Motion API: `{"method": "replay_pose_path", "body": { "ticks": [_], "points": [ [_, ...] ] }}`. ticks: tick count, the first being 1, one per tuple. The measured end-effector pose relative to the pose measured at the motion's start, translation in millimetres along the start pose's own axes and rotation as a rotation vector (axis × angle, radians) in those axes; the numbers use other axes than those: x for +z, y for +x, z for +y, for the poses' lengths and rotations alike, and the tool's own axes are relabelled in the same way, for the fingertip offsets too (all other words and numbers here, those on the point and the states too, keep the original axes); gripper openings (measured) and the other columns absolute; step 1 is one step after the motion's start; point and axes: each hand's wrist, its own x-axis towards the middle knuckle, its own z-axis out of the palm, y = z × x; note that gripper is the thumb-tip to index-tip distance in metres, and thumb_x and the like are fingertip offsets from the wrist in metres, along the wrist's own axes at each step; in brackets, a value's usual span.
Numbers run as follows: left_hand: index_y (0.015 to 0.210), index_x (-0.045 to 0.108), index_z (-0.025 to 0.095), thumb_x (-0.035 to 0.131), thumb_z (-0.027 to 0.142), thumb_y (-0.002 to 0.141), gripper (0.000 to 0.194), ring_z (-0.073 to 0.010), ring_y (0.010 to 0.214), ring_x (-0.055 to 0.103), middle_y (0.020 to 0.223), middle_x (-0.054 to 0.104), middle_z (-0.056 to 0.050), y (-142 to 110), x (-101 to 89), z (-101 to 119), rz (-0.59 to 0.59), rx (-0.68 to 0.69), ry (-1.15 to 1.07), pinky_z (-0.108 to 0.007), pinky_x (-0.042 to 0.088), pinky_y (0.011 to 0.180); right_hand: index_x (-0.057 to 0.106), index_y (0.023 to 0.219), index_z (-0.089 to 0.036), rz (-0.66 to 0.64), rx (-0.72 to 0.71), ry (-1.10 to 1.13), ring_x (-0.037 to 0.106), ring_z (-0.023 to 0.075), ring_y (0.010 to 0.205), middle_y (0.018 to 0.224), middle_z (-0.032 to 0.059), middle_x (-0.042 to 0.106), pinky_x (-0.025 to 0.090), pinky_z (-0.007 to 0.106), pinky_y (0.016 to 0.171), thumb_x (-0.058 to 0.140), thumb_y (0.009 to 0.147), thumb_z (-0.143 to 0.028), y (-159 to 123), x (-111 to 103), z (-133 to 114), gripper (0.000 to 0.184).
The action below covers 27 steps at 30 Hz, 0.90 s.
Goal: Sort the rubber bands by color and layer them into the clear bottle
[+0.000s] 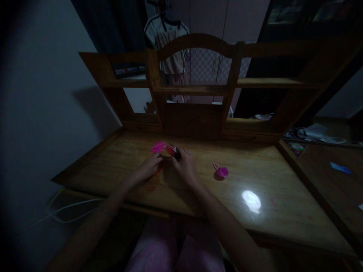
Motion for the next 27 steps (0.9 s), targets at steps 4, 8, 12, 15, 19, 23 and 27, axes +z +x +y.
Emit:
{"method": "replay_pose_path", "body": {
  "ticks": [4, 8, 12, 15, 19, 23, 27],
  "points": [
    [0.098, 0.065, 0.016, 0.040, 0.005, 0.085, 0.031, -0.0193, 0.099, 0.058, 0.103, 0.062, -0.009, 5, -3.4, 2, -0.032, -0.030, -0.016, -0.033, 0.046, 0.093, 0.058, 0.125, -0.021, -0.002, -0.010, -0.016, 0.058, 0.0245, 0.101, 0.110, 0.0090, 0.066, 0.046, 0.037, 0.088, 0.063, 0.084, -0.030, -1, 0, 0, 0.042],
    [0.089, 0.064, 0.015, 0.037, 0.007, 0.085, 0.028, -0.0189, 0.087, 0.059, 0.092, 0.064, -0.008, 2, -9.6, 1, -0.074, -0.100, -0.005, -0.033, 0.047, 0.085, 0.059, 0.124, -0.022, 0.008, 0.001, -0.012, 0.058, 0.0245, 0.102, 0.111, 0.0089, 0.065, 0.046, 0.038, 0.088, 0.064, 0.083, -0.029, 0, 0, 1, 0.042],
    [0.090, 0.064, 0.016, 0.038, 0.011, 0.087, 0.026, -0.0203, 0.091, 0.058, 0.094, 0.063, -0.008, -7, -20.8, 1, -0.107, -0.125, 0.035, -0.034, 0.046, 0.087, 0.058, 0.124, -0.023, 0.010, -0.009, -0.006, 0.058, 0.0243, 0.102, 0.110, 0.0080, 0.066, 0.046, 0.037, 0.088, 0.064, 0.084, -0.030, 0, -1, 0, 0.042],
    [0.090, 0.064, 0.017, 0.040, 0.015, 0.088, 0.024, -0.0216, 0.100, 0.055, 0.099, 0.061, -0.008, -11, -28.3, -1, -0.079, -0.081, 0.073, -0.036, 0.044, 0.094, 0.059, 0.124, -0.022, 0.003, -0.008, -0.011, 0.058, 0.0245, 0.101, 0.108, 0.0084, 0.066, 0.046, 0.037, 0.087, 0.064, 0.084, -0.030, 0, -1, -1, 0.041],
    [0.099, 0.063, 0.019, 0.039, 0.022, 0.091, 0.026, -0.0215, 0.108, 0.052, 0.109, 0.057, -0.007, -17, -31.9, -8, -0.062, -0.053, 0.035, -0.037, 0.041, 0.100, 0.060, 0.124, -0.022, -0.002, 0.001, -0.014, 0.058, 0.0250, 0.101, 0.110, 0.0094, 0.066, 0.046, 0.038, 0.087, 0.064, 0.084, -0.031, -1, -1, -1, 0.041],
    [0.103, 0.063, 0.020, 0.039, 0.022, 0.090, 0.027, -0.0214, 0.112, 0.052, 0.113, 0.059, -0.007, -29, -31.4, -12, -0.069, -0.104, -0.071, -0.038, 0.040, 0.104, 0.059, 0.124, -0.021, -0.001, -0.008, -0.007, 0.058, 0.0252, 0.102, 0.110, 0.0100, 0.066, 0.046, 0.039, 0.088, 0.064, 0.084, -0.029, 0, -2, -1, 0.042],
    [0.096, 0.066, 0.019, 0.037, 0.014, 0.084, 0.032, -0.0190, 0.101, 0.059, 0.103, 0.064, -0.005, -40, -33.0, -6, -0.102, -0.164, -0.287, -0.037, 0.046, 0.097, 0.059, 0.123, -0.022, -0.010, -0.008, -0.003, 0.058, 0.0250, 0.101, 0.110, 0.0095, 0.066, 0.046, 0.039, 0.088, 0.064, 0.084, -0.030, 0, -3, -2, 0.040]
  ]
}}
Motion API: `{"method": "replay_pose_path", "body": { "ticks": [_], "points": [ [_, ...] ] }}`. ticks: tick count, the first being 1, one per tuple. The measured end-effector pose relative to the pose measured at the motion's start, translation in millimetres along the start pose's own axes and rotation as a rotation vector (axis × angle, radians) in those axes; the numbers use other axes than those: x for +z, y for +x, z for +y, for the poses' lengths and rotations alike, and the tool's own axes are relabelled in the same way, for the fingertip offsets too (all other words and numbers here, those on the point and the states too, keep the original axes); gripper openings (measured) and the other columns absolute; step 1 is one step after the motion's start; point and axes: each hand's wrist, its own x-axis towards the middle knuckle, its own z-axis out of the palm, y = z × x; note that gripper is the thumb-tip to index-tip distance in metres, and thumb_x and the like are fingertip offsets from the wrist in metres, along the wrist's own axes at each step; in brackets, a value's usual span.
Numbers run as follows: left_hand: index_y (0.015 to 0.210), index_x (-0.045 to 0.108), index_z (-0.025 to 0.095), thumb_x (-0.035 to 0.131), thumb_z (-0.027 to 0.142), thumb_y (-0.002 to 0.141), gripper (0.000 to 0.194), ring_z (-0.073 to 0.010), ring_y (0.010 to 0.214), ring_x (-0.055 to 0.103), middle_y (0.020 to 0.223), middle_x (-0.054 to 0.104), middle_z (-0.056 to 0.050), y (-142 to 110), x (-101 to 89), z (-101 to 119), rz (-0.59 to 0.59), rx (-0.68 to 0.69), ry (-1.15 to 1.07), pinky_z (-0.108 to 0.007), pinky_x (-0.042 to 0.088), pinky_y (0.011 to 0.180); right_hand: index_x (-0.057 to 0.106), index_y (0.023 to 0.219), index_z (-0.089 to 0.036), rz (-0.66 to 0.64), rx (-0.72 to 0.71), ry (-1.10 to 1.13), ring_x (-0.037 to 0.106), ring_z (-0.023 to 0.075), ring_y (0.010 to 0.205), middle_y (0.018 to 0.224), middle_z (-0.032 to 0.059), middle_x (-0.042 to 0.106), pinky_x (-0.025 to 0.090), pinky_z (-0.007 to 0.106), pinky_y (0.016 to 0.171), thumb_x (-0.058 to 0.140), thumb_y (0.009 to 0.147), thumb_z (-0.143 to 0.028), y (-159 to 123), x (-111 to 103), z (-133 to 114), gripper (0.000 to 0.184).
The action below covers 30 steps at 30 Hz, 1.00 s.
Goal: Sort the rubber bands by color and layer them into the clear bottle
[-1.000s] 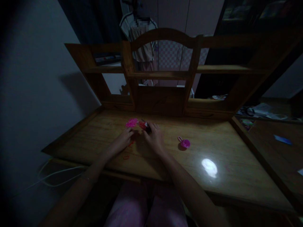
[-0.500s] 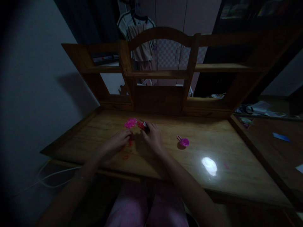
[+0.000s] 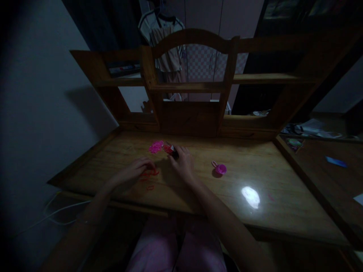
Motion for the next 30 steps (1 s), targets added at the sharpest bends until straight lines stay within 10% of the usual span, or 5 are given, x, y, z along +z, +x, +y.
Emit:
{"method": "replay_pose_path", "body": {
  "ticks": [9, 20, 30],
  "points": [
    [0.109, 0.064, 0.019, 0.038, 0.022, 0.090, 0.032, -0.0219, 0.111, 0.056, 0.115, 0.062, -0.008, -11, -8.8, -26, 0.181, -0.066, 0.066, -0.042, 0.042, 0.104, 0.059, 0.122, -0.021, -0.013, -0.004, -0.007, 0.058, 0.0243, 0.101, 0.110, 0.0085, 0.066, 0.047, 0.038, 0.088, 0.064, 0.083, -0.029, 0, 1, 2, 0.040],
    [0.119, 0.058, 0.024, 0.054, 0.039, 0.088, 0.036, -0.0236, 0.111, 0.056, 0.120, 0.059, -0.007, -35, -10.5, 2, -0.074, -0.063, 0.148, -0.039, 0.044, 0.101, 0.059, 0.123, -0.021, -0.016, -0.008, -0.009, 0.059, 0.0249, 0.102, 0.112, 0.0096, 0.066, 0.047, 0.039, 0.089, 0.063, 0.084, -0.030, -1, 2, 3, 0.040],
    [0.136, 0.048, 0.030, 0.053, 0.006, 0.068, 0.072, -0.0230, 0.111, 0.054, 0.122, 0.052, -0.007, -22, -5.3, 10, -0.166, 0.042, 0.241, -0.033, 0.044, 0.097, 0.058, 0.126, -0.023, -0.037, 0.002, -0.012, 0.059, 0.0251, 0.103, 0.113, 0.0091, 0.065, 0.047, 0.040, 0.089, 0.063, 0.084, -0.030, -1, 1, 1, 0.043]
  ]
}}
